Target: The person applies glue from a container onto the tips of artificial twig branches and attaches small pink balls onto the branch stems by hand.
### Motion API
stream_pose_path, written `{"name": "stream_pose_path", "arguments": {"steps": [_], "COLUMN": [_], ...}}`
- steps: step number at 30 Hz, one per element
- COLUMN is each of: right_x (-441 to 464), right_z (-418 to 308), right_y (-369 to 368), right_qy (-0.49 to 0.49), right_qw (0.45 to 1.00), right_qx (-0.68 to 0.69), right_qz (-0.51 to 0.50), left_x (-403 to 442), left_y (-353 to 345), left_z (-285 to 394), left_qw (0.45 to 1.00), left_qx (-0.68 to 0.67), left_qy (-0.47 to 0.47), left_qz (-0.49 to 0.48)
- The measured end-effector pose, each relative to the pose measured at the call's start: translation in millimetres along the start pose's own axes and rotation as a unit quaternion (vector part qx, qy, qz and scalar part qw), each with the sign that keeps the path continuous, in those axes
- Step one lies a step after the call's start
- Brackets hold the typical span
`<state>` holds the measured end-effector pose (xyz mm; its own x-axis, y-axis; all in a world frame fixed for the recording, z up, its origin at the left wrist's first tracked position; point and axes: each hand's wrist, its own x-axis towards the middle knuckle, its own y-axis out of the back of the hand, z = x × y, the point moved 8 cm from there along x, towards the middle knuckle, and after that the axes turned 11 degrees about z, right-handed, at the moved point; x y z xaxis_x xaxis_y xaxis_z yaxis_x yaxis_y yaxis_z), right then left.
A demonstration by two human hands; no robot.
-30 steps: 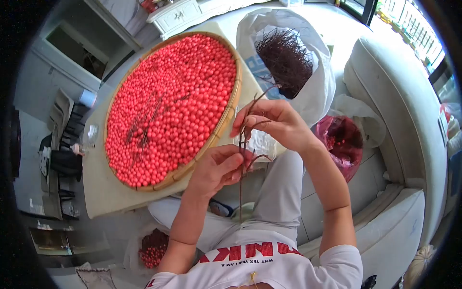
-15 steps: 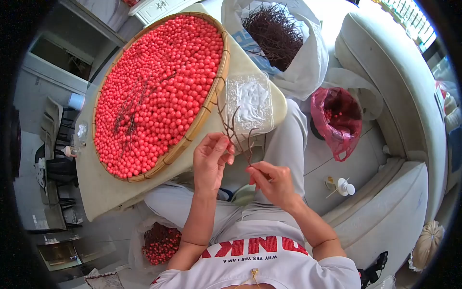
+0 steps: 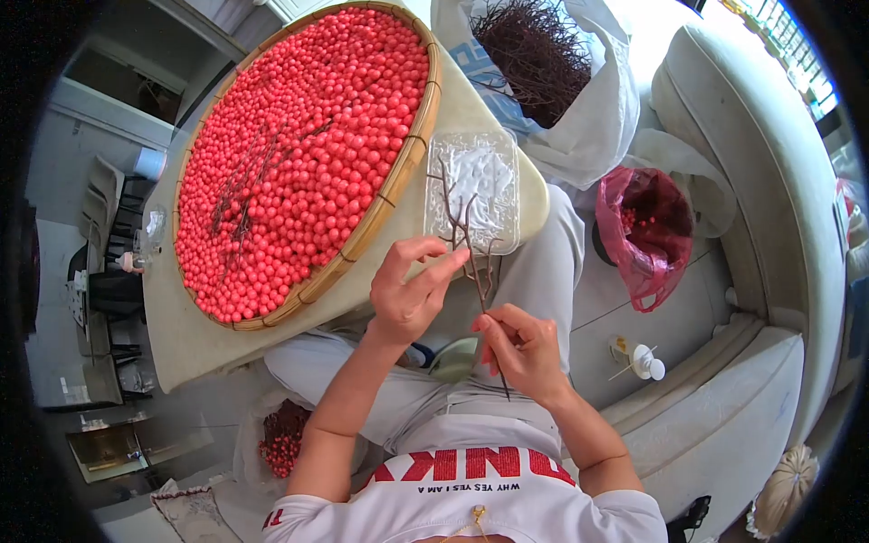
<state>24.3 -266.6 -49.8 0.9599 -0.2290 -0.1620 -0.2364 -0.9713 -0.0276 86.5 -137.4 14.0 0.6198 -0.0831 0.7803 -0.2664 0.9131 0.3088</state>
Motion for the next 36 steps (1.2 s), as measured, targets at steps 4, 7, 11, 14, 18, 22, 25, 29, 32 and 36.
{"name": "stream_pose_path", "arguments": {"steps": [4,7,11,14,18,22,25,29,32,36], "right_x": [2,3,3,9,26,35,37,38,39,39], "right_z": [-4,-4,6,3,5,18,16,15,14,11], "right_y": [9,16,6,3,2,1,0,1,1,4], "right_qy": [0.037,0.049,0.129,0.144,0.112,0.077,0.053,0.029,0.030,0.028], "right_qw": [0.997,0.988,0.975,0.970,0.975,0.983,0.986,0.988,0.990,0.991], "right_qx": [-0.037,-0.010,-0.059,-0.069,-0.044,-0.017,-0.007,0.003,0.006,0.005], "right_qz": [0.058,0.147,0.171,0.181,0.186,0.166,0.157,0.149,0.134,0.127], "left_x": [0,0,-5,-6,1,6,6,5,6,7], "left_y": [-11,-21,-36,-42,-48,-52,-55,-61,-62,-61], "left_z": [6,6,-1,-9,-21,-29,-33,-35,-37,-37], "left_qw": [0.997,0.998,0.998,0.996,0.985,0.982,0.980,0.978,0.979,0.980], "left_qx": [0.001,0.016,0.034,0.067,0.152,0.162,0.168,0.167,0.157,0.152], "left_qy": [-0.073,-0.065,-0.053,-0.052,-0.065,-0.040,-0.033,-0.023,-0.011,-0.009], "left_qz": [-0.029,-0.006,-0.012,-0.020,-0.042,-0.084,-0.100,-0.121,-0.129,-0.129]}}
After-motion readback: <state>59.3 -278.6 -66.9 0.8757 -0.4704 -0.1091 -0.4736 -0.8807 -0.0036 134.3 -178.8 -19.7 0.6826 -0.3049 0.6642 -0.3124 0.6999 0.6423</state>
